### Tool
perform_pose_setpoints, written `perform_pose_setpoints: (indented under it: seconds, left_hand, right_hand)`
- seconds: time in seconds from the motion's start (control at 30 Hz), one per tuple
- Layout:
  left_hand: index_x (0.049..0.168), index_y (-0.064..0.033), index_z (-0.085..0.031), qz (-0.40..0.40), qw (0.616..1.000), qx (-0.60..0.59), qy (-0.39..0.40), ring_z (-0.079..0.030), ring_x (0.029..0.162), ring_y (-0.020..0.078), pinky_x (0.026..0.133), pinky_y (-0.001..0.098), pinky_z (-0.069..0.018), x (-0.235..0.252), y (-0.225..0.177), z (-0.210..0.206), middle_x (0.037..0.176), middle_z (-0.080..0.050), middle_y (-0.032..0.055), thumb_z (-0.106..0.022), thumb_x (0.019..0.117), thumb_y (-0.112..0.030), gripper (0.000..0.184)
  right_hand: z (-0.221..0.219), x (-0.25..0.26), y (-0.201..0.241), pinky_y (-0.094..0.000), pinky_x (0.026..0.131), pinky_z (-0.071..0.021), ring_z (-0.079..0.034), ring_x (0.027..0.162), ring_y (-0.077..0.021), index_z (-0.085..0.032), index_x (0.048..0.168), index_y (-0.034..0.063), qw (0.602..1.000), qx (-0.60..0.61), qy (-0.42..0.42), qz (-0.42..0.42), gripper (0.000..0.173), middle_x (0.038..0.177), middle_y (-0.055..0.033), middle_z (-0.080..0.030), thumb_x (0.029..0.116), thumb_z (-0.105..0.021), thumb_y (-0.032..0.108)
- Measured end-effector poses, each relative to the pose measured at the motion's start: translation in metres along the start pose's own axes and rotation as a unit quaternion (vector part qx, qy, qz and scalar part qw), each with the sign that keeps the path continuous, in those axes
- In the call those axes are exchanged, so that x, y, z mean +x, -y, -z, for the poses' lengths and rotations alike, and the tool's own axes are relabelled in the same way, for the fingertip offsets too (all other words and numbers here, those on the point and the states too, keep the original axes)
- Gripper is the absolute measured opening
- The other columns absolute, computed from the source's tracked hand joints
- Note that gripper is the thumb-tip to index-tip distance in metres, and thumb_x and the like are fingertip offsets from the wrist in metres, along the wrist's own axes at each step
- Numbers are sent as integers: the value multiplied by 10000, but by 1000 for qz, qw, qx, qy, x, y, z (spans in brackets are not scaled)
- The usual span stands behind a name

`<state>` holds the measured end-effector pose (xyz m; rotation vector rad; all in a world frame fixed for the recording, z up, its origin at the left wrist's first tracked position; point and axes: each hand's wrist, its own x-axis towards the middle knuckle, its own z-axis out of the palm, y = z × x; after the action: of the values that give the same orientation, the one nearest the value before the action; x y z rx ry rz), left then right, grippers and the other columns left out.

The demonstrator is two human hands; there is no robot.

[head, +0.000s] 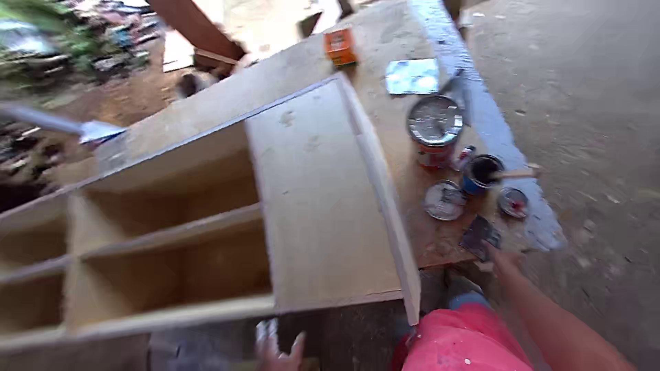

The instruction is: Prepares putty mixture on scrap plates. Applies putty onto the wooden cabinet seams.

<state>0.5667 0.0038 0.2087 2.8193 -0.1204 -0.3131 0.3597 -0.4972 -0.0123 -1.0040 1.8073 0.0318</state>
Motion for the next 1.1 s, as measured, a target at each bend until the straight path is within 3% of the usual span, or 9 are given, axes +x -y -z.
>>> perform_pose_setpoints:
  seconds: [0.13, 0.3, 0.4, 0.57, 0.67, 0.77, 0.87, 0.97, 1.1]
  left_hand:
    - [1418, -23, -567, 159, 973, -27, 164, -420, 1442, 355, 1185, 507, -369, -64, -27, -40, 1570, -396, 240, -780, 875, -384, 686]
    - [1423, -24, -559, 118, 932, -133, 315, -526, 1352, 316, 1156, 497, -403, -131, -46, -93, 1450, -547, 205, -792, 878, -380, 691]
    - [1443, -65, -555, 84, 923, -198, 320, -514, 1371, 287, 1176, 485, -382, -157, -46, -113, 1454, -557, 178, -754, 909, -379, 650]
    - [1402, -73, -594, 29, 898, -330, 291, -572, 1310, 206, 1142, 414, -433, -182, -52, -127, 1407, -608, 122, -690, 956, -355, 536]
    - [1343, -10, -615, -20, 841, -455, 294, -647, 1189, 195, 1065, 376, -508, -188, -77, -127, 1312, -655, 148, -671, 988, -264, 440]
    - [1358, 30, -587, -82, 787, -520, 323, -644, 1189, 198, 1065, 368, -503, -189, -110, -121, 1323, -641, 177, -648, 1005, -237, 447]
    - [1452, 56, -451, -84, 751, -564, 332, -652, 1139, 198, 1016, 364, -522, -188, -142, -116, 1305, -634, 184, -662, 995, -256, 593]
    - [1269, 39, -572, -55, 742, -629, 223, -701, 901, 126, 849, 324, -594, -191, -161, -107, 1030, -719, 94, -723, 947, -192, 424]
    - [1190, 19, -661, -47, 731, -666, 139, -729, 876, 160, 778, 340, -627, -202, -164, -91, 1003, -751, 97, -713, 940, -95, 279]
  right_hand:
    - [-22, 25, -6, -596, 989, -506, -550, 1281, -403, -285, 1548, -12, 997, 5, 80, -4, 879, 1447, -276, -506, 950, -675, 501]
    - [6, -13, 8, -549, 909, -536, -579, 1223, -330, -363, 1519, 78, 990, -9, 141, 19, 708, 1428, -193, -529, 992, -635, 464]
    - [15, -17, 6, -391, 711, -518, -605, 927, -183, -500, 1398, 137, 978, -66, 186, 66, 502, 1179, -93, -617, 1016, -576, 455]
    - [22, -8, -1, -413, 792, -545, -609, 990, -222, -469, 1410, 95, 984, 38, 159, 63, 498, 1234, -140, -589, 967, -660, 218]
    - [41, -61, -6, -380, 674, -573, -640, 810, -191, -491, 1350, 79, 967, 100, 180, 149, 457, 1055, -116, -623, 950, -695, 166]
    - [66, -156, -27, -337, 616, -620, -696, 696, -136, -553, 1214, 49, 925, 126, 247, 260, 264, 890, -51, -694, 977, -660, 94]
    - [85, -234, -61, -303, 745, -646, -732, 778, -90, -640, 1079, 32, 841, 133, 309, 424, 172, 883, 10, -746, 910, -654, -2]
    - [90, -273, -85, -287, 825, -637, -741, 868, -79, -768, 1050, 140, 728, 128, 376, 559, 223, 963, 44, -785, 843, -776, 56]
    - [103, -271, -91, -354, 852, -640, -748, 929, -167, -740, 1109, 74, 698, 98, 425, 568, 251, 1045, -54, -776, 860, -758, 43]
